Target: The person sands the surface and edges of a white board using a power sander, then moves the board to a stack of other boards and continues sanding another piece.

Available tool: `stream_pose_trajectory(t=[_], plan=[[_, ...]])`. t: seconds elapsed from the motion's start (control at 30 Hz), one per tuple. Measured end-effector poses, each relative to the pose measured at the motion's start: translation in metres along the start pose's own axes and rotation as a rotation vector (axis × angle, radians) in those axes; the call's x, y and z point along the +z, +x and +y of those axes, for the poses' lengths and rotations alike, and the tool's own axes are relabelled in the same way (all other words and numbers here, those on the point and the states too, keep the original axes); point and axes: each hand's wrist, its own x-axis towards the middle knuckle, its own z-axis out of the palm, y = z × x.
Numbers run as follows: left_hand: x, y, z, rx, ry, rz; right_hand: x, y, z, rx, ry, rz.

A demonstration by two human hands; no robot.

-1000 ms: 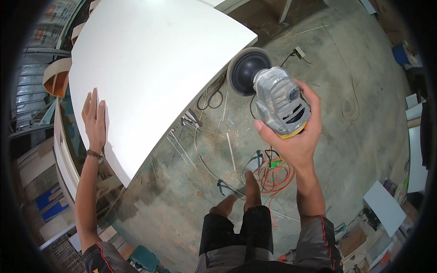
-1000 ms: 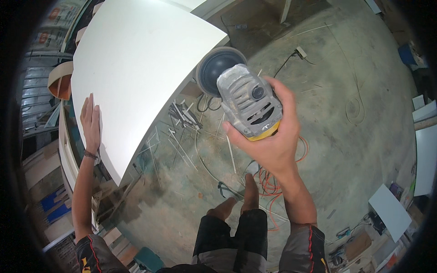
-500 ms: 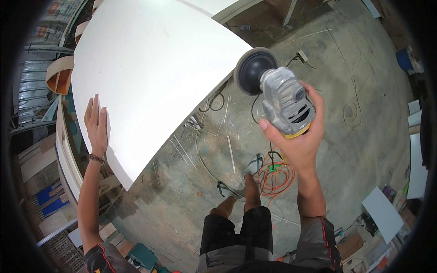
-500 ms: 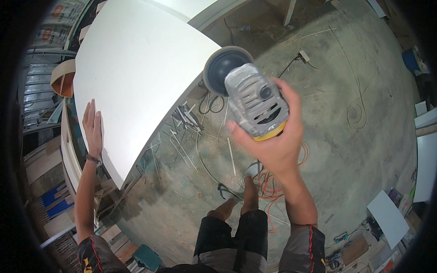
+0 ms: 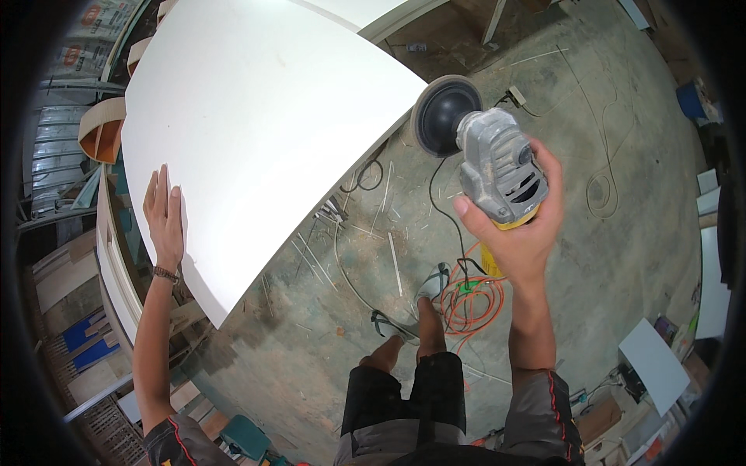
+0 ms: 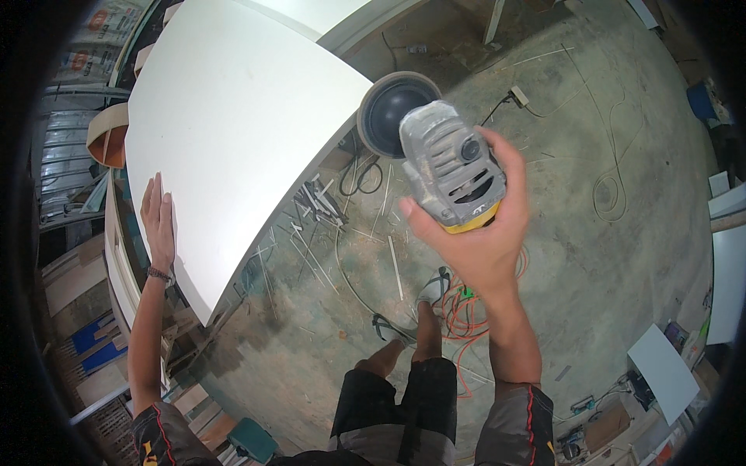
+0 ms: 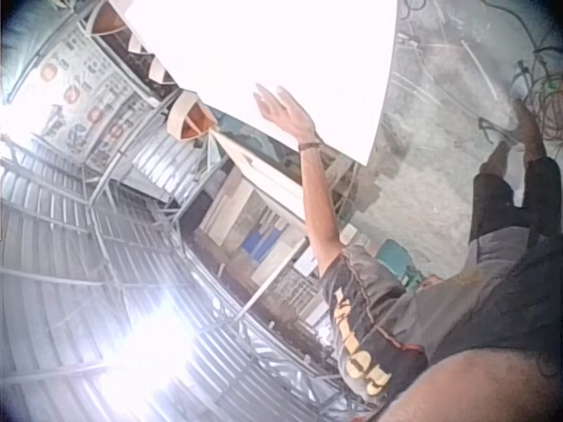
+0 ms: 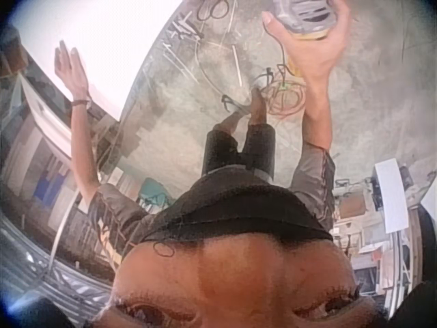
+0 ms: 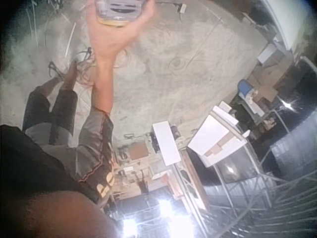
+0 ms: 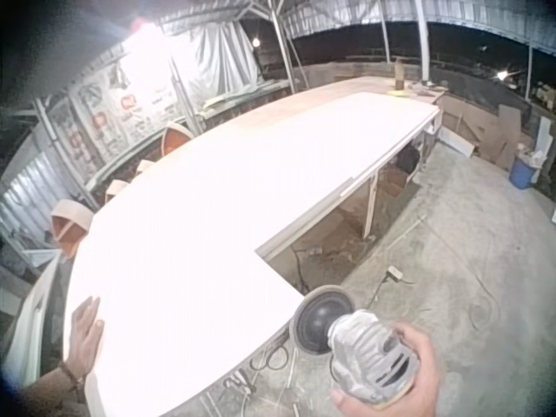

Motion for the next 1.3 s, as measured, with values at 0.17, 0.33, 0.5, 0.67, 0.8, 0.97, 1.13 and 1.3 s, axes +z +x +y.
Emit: stream_pose_trajectory(t=[0.17, 0.33, 0.5, 0.67, 0.8, 0.97, 1.13, 1.3], plan=[[0.003, 0.0, 0.0, -0.008, 0.002, -0.002, 0.003, -0.001, 0.0, 0.037, 0.056, 0.024], [0.0, 0.0, -0.003, 0.002, 0.011, 0.001, 0.0, 0.002, 0.001, 0.116, 0.041, 0.086], [0.001, 0.0, -0.002, -0.005, 0.012, 0.002, -0.002, 0.001, 0.002, 0.087, 0.017, 0.069], [0.002, 0.0, -0.003, -0.011, 0.002, 0.002, 0.004, 0.0, 0.001, 0.039, 0.02, 0.017], [0.003, 0.0, -0.008, 0.023, -0.003, 0.016, 0.005, -0.001, 0.001, 0.021, 0.015, -0.003], [0.011, 0.001, 0.006, -0.07, 0.015, 0.007, -0.009, -0.012, -0.007, 0.052, -0.036, 0.032], [-0.011, 0.003, 0.024, -0.134, 0.189, 0.027, -0.043, -0.031, -0.041, 0.162, -0.101, 0.097], [-0.034, -0.062, 0.184, 0.196, -0.296, 0.24, -0.112, -0.065, -0.074, 0.257, -0.197, 0.205]])
